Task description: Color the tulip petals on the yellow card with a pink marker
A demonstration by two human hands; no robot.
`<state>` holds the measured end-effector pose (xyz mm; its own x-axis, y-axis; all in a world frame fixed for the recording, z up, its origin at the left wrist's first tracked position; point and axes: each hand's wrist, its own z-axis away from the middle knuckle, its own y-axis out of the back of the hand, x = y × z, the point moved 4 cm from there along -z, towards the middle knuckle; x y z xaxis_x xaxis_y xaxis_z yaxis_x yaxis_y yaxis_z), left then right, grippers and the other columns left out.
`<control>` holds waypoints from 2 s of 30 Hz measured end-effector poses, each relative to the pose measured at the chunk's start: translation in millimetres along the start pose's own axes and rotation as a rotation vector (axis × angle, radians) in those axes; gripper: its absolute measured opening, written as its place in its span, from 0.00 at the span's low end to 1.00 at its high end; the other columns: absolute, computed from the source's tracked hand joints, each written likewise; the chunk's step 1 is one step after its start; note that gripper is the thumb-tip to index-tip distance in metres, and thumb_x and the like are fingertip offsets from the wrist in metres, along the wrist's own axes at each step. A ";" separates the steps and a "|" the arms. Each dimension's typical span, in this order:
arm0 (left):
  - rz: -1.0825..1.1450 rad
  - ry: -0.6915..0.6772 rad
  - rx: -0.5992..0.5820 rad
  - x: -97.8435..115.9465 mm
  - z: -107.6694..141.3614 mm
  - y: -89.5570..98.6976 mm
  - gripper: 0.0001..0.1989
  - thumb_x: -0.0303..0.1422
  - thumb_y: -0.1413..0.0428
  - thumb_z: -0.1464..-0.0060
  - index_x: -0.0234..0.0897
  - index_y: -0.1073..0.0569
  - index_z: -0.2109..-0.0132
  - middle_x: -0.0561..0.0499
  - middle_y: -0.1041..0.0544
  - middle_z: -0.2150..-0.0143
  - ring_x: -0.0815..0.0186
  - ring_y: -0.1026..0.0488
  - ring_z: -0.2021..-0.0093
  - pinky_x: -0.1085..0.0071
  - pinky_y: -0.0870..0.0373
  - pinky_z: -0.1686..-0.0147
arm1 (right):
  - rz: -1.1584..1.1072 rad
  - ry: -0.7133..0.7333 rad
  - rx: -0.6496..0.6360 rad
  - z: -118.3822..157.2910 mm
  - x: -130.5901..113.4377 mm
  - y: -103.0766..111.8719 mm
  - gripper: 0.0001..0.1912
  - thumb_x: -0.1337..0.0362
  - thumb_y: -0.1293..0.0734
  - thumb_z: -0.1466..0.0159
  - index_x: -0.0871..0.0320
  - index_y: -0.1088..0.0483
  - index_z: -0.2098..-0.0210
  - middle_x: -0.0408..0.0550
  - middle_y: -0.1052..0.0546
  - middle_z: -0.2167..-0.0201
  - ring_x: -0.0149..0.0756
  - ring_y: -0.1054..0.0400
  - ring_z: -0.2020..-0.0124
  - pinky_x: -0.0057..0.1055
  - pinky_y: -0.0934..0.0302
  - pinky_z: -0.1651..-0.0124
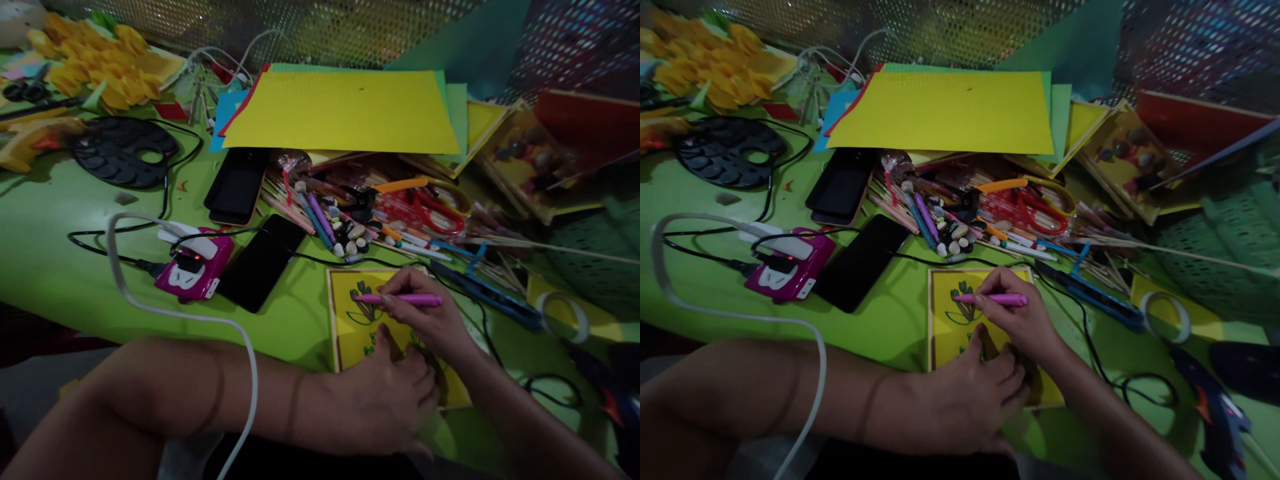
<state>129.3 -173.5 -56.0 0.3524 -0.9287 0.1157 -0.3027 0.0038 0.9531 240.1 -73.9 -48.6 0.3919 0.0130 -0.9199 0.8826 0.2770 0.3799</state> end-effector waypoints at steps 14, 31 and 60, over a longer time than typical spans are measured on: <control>0.028 0.006 -0.019 0.0 -0.7 1.2 0.33 0.52 0.53 0.28 0.29 0.28 0.34 0.35 0.27 0.35 0.51 0.32 0.37 0.53 0.25 0.49 | -0.028 -0.020 -0.001 0.9 4.3 1.7 0.09 0.58 0.25 0.35 0.52 0.28 0.68 0.44 0.23 0.70 0.39 0.27 0.68 0.33 0.34 0.65; -0.002 -0.003 0.000 0.1 -0.5 1.4 0.33 0.54 0.52 0.29 0.30 0.27 0.35 0.33 0.26 0.37 0.50 0.31 0.39 0.53 0.25 0.49 | -0.058 -0.042 0.063 -0.2 0.5 2.8 0.13 0.55 0.24 0.38 0.53 0.29 0.69 0.44 0.25 0.72 0.39 0.26 0.69 0.33 0.32 0.65; -0.007 0.008 -0.063 -2.6 -3.4 6.8 0.24 0.40 0.54 0.27 0.33 0.27 0.34 0.37 0.25 0.37 0.51 0.30 0.43 0.45 0.25 0.46 | -0.252 -0.119 0.076 6.5 21.2 18.9 0.15 0.52 0.22 0.38 0.53 0.28 0.67 0.41 0.25 0.74 0.33 0.32 0.75 0.30 0.37 0.73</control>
<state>129.3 -169.8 -48.9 0.3618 -0.9256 0.1110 -0.2441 0.0209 0.9695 266.8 -74.7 -60.3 0.1812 -0.1613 -0.9701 0.9712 0.1843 0.1508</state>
